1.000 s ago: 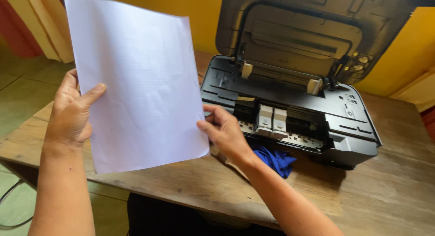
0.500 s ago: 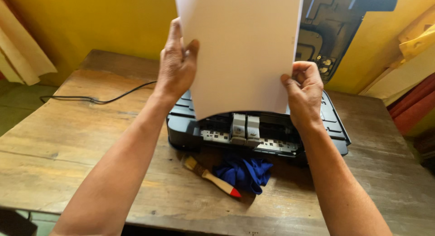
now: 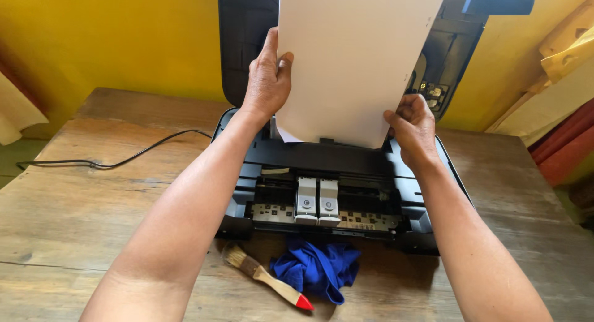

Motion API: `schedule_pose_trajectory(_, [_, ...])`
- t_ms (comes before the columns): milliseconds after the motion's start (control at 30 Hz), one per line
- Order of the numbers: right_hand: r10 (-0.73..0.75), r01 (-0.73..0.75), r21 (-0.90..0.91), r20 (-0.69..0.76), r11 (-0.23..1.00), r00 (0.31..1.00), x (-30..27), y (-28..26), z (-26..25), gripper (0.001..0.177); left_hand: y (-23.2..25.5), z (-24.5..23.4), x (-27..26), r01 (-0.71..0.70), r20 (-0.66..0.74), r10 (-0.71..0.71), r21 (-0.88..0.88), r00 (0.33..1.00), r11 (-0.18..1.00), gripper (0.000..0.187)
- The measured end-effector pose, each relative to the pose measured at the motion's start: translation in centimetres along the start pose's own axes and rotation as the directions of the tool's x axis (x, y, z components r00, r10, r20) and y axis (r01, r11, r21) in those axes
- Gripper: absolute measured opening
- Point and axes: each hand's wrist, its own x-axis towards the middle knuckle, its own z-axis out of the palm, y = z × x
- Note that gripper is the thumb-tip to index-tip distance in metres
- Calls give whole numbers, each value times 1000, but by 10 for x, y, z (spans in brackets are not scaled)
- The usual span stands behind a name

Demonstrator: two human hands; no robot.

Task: The person uses a small brush to clean the inside of a printer. They open the scanner lid and brush the glass and interior surfaces, then insert a sheet of paper into the paper feed and continue brushing the internal mechanisms and rollers.

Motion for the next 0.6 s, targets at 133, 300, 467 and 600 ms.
schedule_pose_trajectory(133, [106,-101,-184,21,978,994,5,5,-6,29,-20,6,-1,169,70,-171,37,983,985,37])
schedule_pose_trajectory(300, [12,-7,-453,8,891,1000,1,15,-5,26,-31,6,-14,166,54,-172,90,984,982,40])
schedule_pose_trajectory(467, [-107,44,-675,-52,736,993,-2,14,-3,27,-18,9,-14,272,75,-296,232,952,934,61])
schedule_pose_trajectory(600, [-63,26,-447,-67,894,996,-5,11,-9,21,-9,14,-5,122,99,-139,166,985,979,61])
